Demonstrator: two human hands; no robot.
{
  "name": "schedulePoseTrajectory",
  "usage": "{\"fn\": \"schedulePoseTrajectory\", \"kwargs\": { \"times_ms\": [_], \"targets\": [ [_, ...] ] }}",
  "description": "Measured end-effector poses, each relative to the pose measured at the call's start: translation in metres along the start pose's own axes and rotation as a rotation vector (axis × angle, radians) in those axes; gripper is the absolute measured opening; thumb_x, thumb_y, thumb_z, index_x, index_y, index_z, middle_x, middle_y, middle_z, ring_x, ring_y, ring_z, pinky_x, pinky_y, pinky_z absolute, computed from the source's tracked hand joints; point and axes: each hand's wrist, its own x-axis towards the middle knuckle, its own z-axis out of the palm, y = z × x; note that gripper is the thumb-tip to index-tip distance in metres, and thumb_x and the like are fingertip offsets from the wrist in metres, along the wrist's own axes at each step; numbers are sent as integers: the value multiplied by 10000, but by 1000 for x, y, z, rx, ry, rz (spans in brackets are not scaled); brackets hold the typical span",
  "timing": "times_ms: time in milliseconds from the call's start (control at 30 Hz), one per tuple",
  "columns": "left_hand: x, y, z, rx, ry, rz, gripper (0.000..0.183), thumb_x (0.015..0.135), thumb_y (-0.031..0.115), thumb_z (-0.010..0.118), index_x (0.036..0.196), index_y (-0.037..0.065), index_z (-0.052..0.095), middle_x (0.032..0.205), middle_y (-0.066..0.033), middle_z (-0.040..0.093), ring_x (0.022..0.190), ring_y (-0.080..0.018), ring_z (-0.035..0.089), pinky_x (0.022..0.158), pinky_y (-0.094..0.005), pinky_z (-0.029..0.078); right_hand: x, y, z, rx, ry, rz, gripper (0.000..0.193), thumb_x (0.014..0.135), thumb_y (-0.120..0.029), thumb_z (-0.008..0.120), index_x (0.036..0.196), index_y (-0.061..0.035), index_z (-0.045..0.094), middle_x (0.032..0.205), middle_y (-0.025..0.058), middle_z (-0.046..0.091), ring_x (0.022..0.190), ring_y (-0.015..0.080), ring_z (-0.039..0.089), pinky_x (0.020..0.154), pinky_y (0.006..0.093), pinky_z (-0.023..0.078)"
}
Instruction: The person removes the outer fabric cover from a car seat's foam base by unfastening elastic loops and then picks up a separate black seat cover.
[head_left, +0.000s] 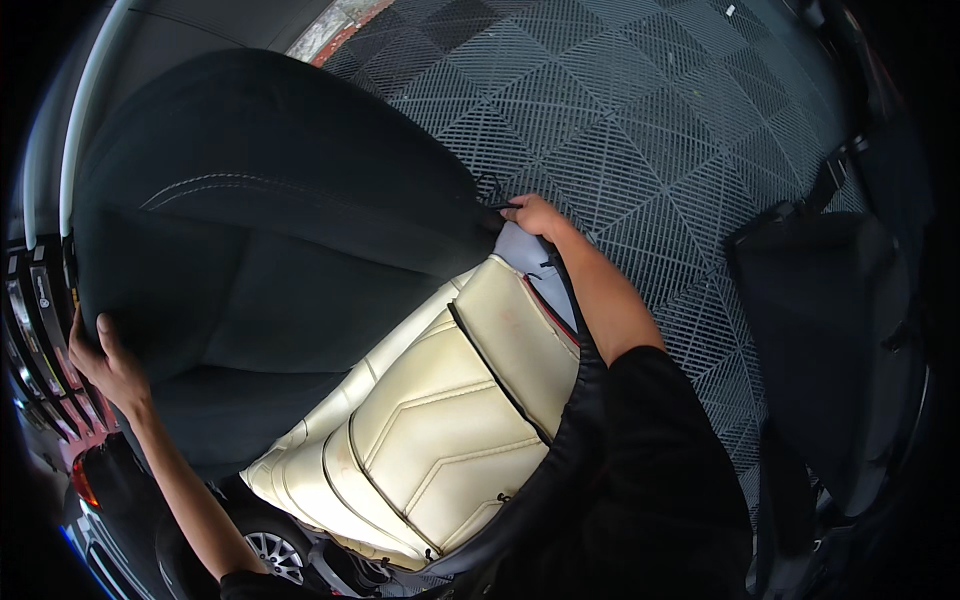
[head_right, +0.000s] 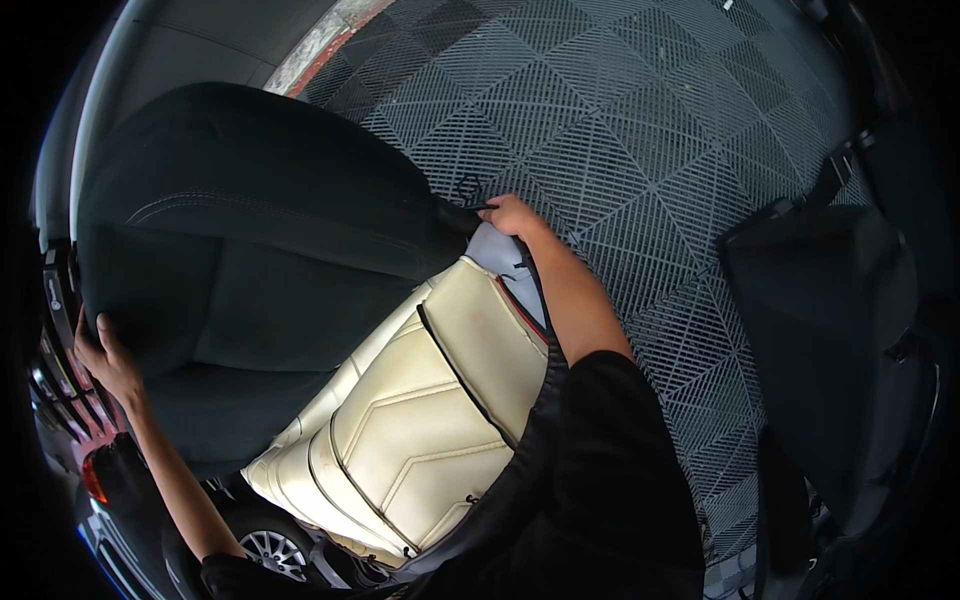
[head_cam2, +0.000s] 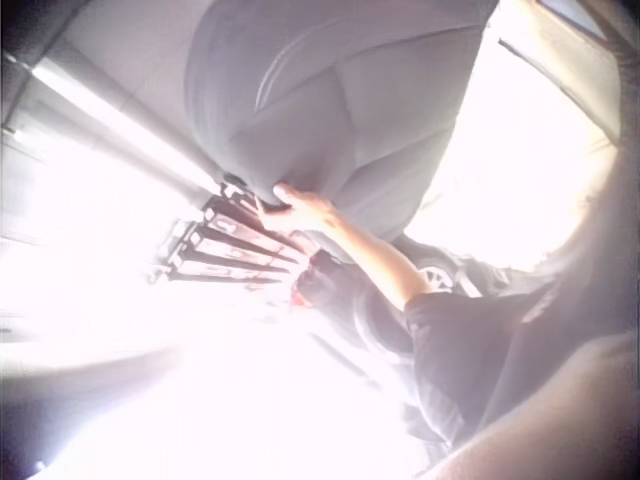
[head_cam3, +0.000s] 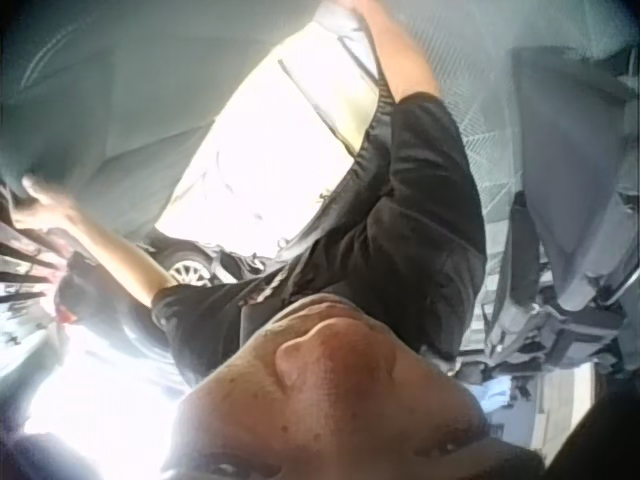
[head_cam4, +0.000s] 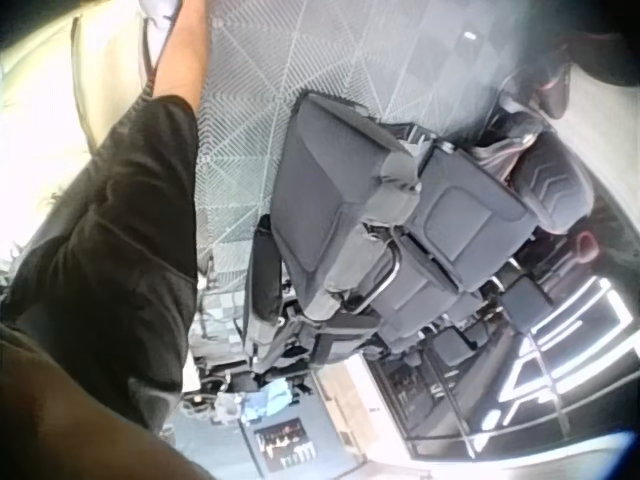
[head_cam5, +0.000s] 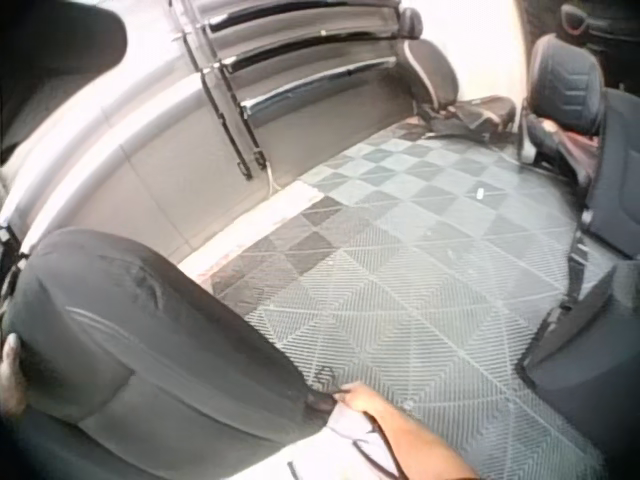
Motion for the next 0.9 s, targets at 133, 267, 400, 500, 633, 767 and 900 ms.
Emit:
{"fn": "schedulePoseTrajectory", "kwargs": {
  "times_ms": [133, 267, 400, 500, 633, 767, 900],
  "targets": [
    [2, -19, 9, 166, 67, 60, 637, 969, 566, 486, 1289, 26, 594, 1203, -206, 602, 1177, -374, 505, 1019, -463, 382, -36, 23, -6, 27, 12, -39, 312, 934, -207, 652, 1165, 1, 670, 1109, 169, 709, 1004, 263, 663, 858, 368, 498],
    [1, -36, 27, 225, 37, -40, 706, 956, 623, 457, 1310, 22, 568, 1212, -263, 548, 1166, -411, 508, 992, -491, 408, -84, 55, 8, -12, 129, -116, 331, 906, -150, 603, 1181, 31, 646, 1130, 237, 680, 1053, 327, 662, 919, 365, 499],
    [17, -55, 38, 222, -10, 18, 728, 946, 629, 486, 1320, 7, 547, 1188, -292, 538, 1161, -438, 505, 978, -496, 421, -77, 53, 3, -112, 194, -131, 413, 901, -217, 547, 1233, 15, 628, 1257, 250, 620, 1179, 380, 594, 1013, 400, 458],
    [27, -56, 38, 195, -92, 1, 717, 949, 609, 502, 1317, -5, 540, 1191, -298, 538, 1149, -451, 509, 984, -496, 416, -75, 28, 12, -196, 140, -2, 470, 911, -258, 508, 1288, 10, 592, 1320, 254, 580, 1235, 384, 553, 1059, 384, 421],
    [30, -46, 61, 134, -54, -46, 734, 949, 626, 483, 1309, -11, 547, 1186, -311, 535, 1134, -453, 523, 998, -479, 407, -52, -4, -9, 57, 38, 47, 604, 925, -405, 511, 1350, 24, 544, 1388, 246, 537, 1309, 360, 506, 1107, 383, 376],
    [41, -74, 63, 181, -83, -43, 726, 954, 621, 471, 1306, -9, 551, 1190, -306, 540, 1144, -441, 531, 998, -466, 409, -59, -37, 8, -31, 107, 69, 778, 905, -579, 544, 1352, 57, 532, 1402, 261, 520, 1317, 364, 500, 1114, 385, 367],
    [43, -82, 76, 241, -12, 36, 722, 958, 610, 462, 1288, -24, 560, 1188, -307, 548, 1117, -454, 541, 976, -485, 417, -46, -6, 9, 20, 125, 26, 794, 891, -564, 616, 1341, 83, 527, 1384, 275, 531, 1302, 370, 513, 1091, 371, 393]
  ]
}}
